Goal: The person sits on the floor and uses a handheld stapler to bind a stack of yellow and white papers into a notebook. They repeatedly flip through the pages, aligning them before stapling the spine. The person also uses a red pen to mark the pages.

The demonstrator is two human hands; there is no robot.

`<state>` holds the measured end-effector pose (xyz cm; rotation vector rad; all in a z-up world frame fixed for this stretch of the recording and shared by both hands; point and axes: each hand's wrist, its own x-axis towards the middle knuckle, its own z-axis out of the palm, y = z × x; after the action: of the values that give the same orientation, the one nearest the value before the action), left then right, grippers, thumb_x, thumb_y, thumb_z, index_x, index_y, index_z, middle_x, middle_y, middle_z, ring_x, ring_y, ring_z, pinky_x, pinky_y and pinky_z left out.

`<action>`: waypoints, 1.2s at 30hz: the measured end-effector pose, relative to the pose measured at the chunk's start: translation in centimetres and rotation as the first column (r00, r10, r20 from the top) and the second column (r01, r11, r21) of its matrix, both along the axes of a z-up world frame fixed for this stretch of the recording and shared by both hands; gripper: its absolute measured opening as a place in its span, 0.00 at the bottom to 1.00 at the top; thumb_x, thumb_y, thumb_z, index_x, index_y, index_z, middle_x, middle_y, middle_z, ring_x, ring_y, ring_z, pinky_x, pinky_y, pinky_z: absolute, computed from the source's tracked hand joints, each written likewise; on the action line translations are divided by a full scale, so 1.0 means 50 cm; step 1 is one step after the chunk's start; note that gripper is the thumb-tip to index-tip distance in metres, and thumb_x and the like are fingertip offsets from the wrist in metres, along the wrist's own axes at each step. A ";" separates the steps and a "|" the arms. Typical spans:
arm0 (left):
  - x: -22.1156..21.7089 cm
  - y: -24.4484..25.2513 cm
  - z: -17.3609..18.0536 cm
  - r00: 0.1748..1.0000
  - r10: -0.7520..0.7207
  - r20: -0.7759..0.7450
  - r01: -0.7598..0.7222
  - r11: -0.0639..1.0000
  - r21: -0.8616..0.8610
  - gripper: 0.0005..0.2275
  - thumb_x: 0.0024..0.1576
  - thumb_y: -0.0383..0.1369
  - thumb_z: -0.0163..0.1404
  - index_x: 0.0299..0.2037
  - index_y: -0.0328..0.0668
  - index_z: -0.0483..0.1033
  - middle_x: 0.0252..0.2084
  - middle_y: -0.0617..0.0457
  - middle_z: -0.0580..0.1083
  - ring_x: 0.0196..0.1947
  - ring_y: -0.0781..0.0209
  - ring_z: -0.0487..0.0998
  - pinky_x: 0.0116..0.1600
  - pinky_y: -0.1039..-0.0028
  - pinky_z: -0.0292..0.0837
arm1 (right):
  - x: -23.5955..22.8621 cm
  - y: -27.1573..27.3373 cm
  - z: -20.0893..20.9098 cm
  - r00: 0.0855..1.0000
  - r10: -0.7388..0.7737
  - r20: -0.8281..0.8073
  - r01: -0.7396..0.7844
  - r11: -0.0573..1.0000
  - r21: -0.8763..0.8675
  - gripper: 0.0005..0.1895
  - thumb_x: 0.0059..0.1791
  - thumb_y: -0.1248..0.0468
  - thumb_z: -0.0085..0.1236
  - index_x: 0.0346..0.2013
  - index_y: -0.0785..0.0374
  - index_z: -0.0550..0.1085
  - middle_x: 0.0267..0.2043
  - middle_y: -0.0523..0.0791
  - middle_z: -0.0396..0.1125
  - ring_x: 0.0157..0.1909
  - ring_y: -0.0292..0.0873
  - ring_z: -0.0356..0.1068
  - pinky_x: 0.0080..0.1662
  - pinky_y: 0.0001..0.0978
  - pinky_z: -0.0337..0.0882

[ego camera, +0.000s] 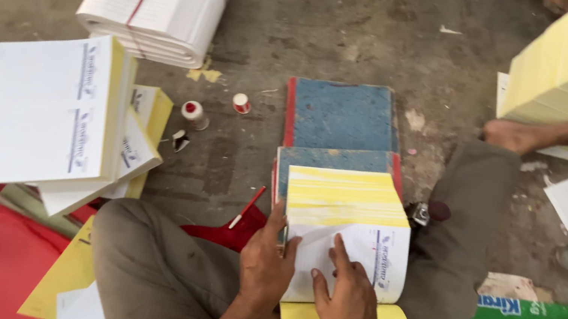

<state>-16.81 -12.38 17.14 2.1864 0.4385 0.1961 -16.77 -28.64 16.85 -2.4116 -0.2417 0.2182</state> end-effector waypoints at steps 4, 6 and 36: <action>0.009 0.009 -0.006 1.000 0.010 0.028 -0.007 0.997 -0.076 0.32 0.48 0.25 0.60 0.65 0.40 0.66 0.44 0.42 0.78 0.42 0.48 0.80 0.46 0.61 0.77 | 0.001 0.015 0.005 1.000 -0.017 -0.012 0.017 1.000 0.002 0.37 0.46 0.59 0.62 0.68 0.62 0.62 0.42 0.54 0.73 0.41 0.54 0.72 0.45 0.46 0.73; 0.027 0.011 -0.006 0.999 -0.028 -0.016 0.025 0.988 -0.155 0.30 0.46 0.23 0.59 0.63 0.41 0.68 0.44 0.43 0.76 0.41 0.49 0.79 0.46 0.63 0.77 | -0.002 0.011 0.013 1.000 -0.014 -0.019 0.014 1.000 -0.008 0.36 0.46 0.59 0.62 0.67 0.61 0.64 0.37 0.56 0.71 0.40 0.56 0.72 0.44 0.47 0.73; -0.065 0.026 -0.079 0.757 -0.461 0.463 0.135 0.804 0.579 0.19 0.56 0.22 0.51 0.58 0.42 0.80 0.62 0.47 0.77 0.21 0.66 0.70 0.28 0.76 0.69 | 0.296 -0.330 -0.202 0.922 -0.096 0.375 0.200 0.947 -0.251 0.13 0.54 0.64 0.64 0.52 0.62 0.78 0.46 0.54 0.70 0.46 0.56 0.72 0.50 0.47 0.72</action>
<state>-20.06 -11.06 13.17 2.5111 -0.3914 0.8678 -1.97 -45.12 6.77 -2.7331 -0.1977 -0.2821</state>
